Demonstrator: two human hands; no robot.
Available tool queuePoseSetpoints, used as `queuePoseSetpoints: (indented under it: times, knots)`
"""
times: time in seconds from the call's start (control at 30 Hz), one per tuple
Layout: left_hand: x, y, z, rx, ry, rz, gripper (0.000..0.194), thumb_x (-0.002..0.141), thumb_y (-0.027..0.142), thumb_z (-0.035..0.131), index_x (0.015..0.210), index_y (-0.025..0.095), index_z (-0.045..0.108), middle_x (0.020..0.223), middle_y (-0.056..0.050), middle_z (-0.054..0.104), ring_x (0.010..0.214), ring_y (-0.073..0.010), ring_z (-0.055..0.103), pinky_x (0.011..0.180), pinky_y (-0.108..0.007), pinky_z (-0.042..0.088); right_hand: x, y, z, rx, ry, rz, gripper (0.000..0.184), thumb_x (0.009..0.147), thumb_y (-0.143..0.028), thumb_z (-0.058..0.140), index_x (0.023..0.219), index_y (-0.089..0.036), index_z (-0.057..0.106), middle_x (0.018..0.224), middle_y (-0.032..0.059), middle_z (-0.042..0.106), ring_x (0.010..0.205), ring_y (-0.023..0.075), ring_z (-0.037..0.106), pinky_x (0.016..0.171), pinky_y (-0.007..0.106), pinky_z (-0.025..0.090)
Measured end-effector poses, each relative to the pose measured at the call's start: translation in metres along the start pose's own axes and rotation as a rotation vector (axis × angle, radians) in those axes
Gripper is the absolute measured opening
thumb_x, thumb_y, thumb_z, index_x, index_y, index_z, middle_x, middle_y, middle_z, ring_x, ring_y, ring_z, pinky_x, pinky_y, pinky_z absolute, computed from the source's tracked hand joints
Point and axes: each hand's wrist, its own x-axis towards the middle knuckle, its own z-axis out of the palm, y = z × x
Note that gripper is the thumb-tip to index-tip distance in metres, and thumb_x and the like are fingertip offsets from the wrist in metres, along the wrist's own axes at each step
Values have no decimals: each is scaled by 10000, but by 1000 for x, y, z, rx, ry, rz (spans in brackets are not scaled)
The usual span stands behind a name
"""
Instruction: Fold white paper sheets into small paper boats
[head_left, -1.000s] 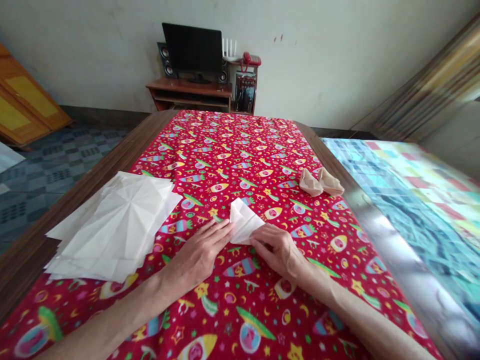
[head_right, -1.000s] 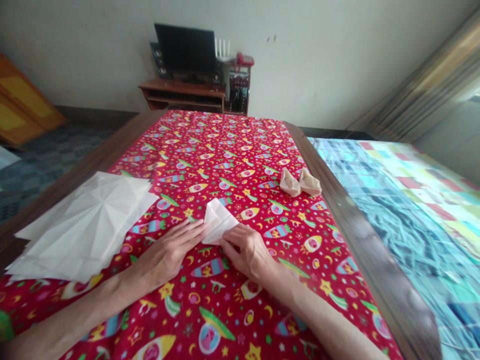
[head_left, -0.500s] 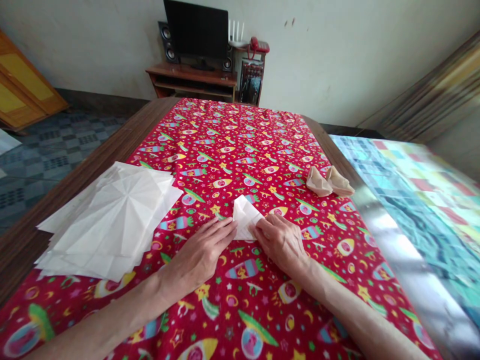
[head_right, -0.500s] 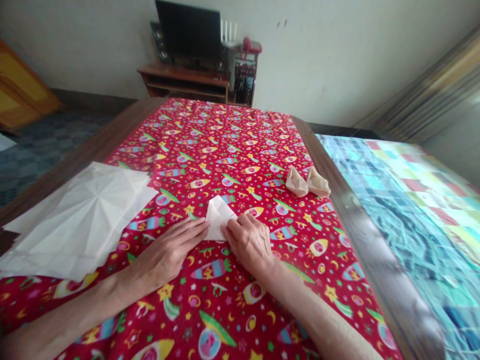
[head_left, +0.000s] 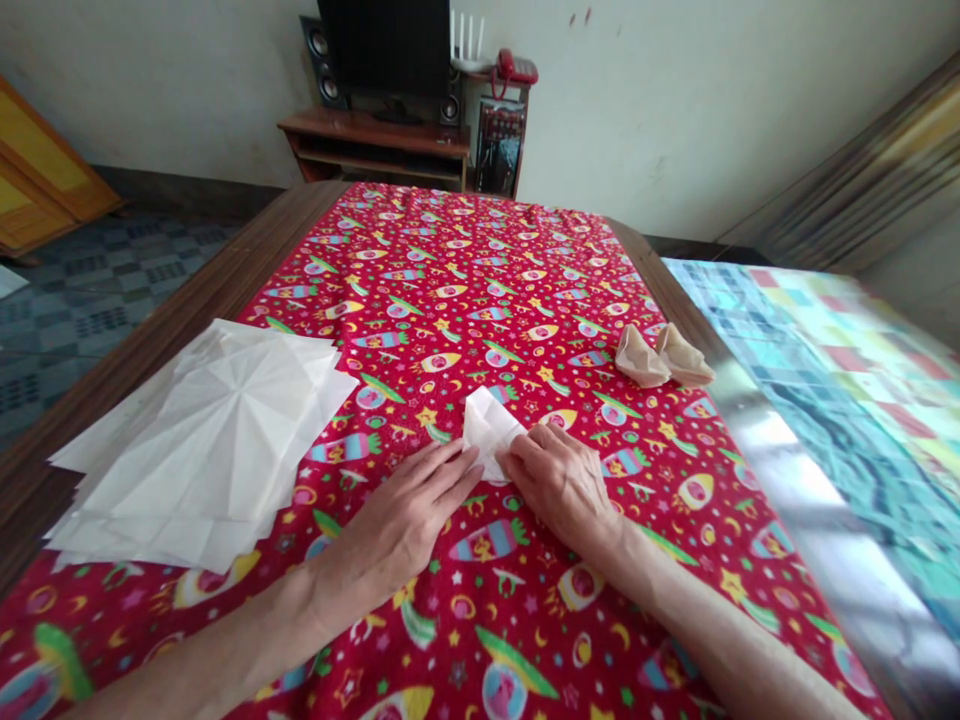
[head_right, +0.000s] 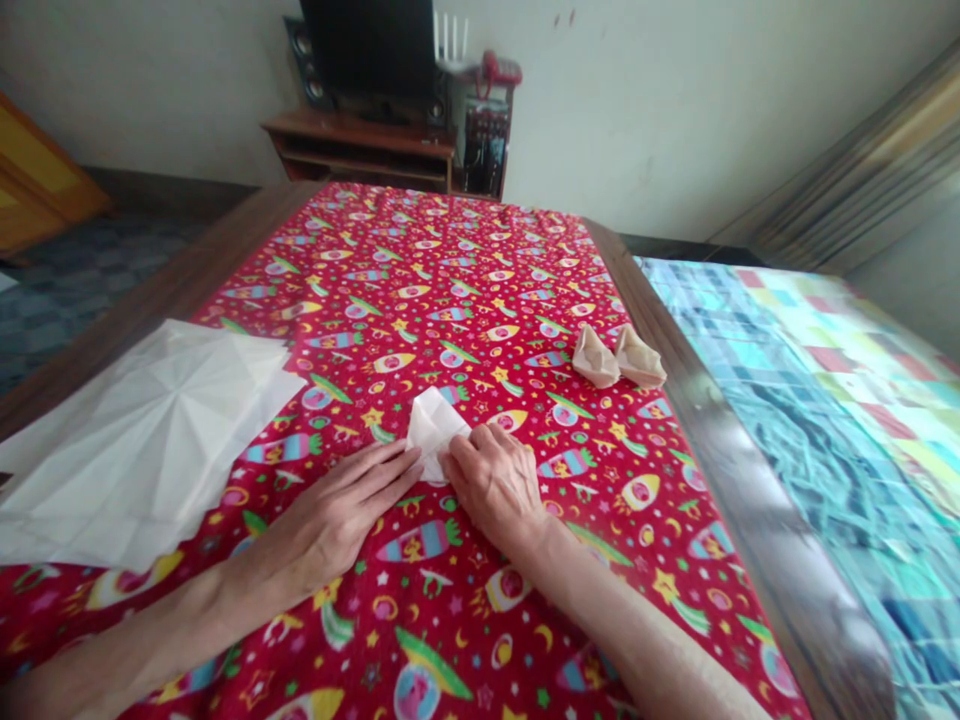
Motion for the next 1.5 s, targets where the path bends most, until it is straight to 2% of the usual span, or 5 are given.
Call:
queuePoseSetpoints:
  times: [0.63, 0.8, 0.9, 1.07, 1.5]
  knots:
    - [2, -1, -4, -20, -39, 40, 526, 847, 11, 338, 1358, 97, 428, 1411, -78, 470, 1343, -195, 351, 1108, -363, 346, 1, 1, 0, 40, 25, 39, 231, 922, -320, 498, 770, -178, 597, 710, 36, 594, 666, 155, 520, 609, 262, 377]
    - [4, 1, -8, -1, -33, 51, 537, 843, 12, 342, 1365, 115, 415, 1400, -67, 484, 1330, -182, 375, 1103, -339, 344, -8, -8, -5, 23, 161, -226, 274, 938, -165, 418, 1141, -125, 598, 1236, 129, 598, 1127, 273, 520, 926, 445, 417]
    - [5, 2, -10, 2, -28, 47, 516, 846, 12, 329, 1337, 113, 452, 1362, -82, 521, 1320, -178, 393, 1093, -339, 358, -22, -19, -8, 71, 65, -355, 363, 948, -138, 371, 1274, -94, 524, 1351, 114, 526, 1281, 253, 428, 1080, 474, 334]
    - [5, 2, -12, -15, -44, 43, 548, 828, 6, 335, 1354, 120, 439, 1418, -71, 464, 1342, -176, 360, 1106, -333, 344, -44, -21, -12, 83, -93, -274, 542, 957, -369, 415, 1396, -52, 388, 1424, 152, 421, 1342, 275, 357, 1088, 482, 362]
    - [-8, -2, -7, 15, -27, 79, 607, 800, -34, 319, 1382, 122, 399, 1438, -59, 439, 1331, -172, 376, 1106, -364, 342, -67, -3, -22, 52, 9, -181, 361, 941, -172, 436, 1287, -102, 513, 1268, 123, 594, 1217, 251, 519, 1057, 503, 376]
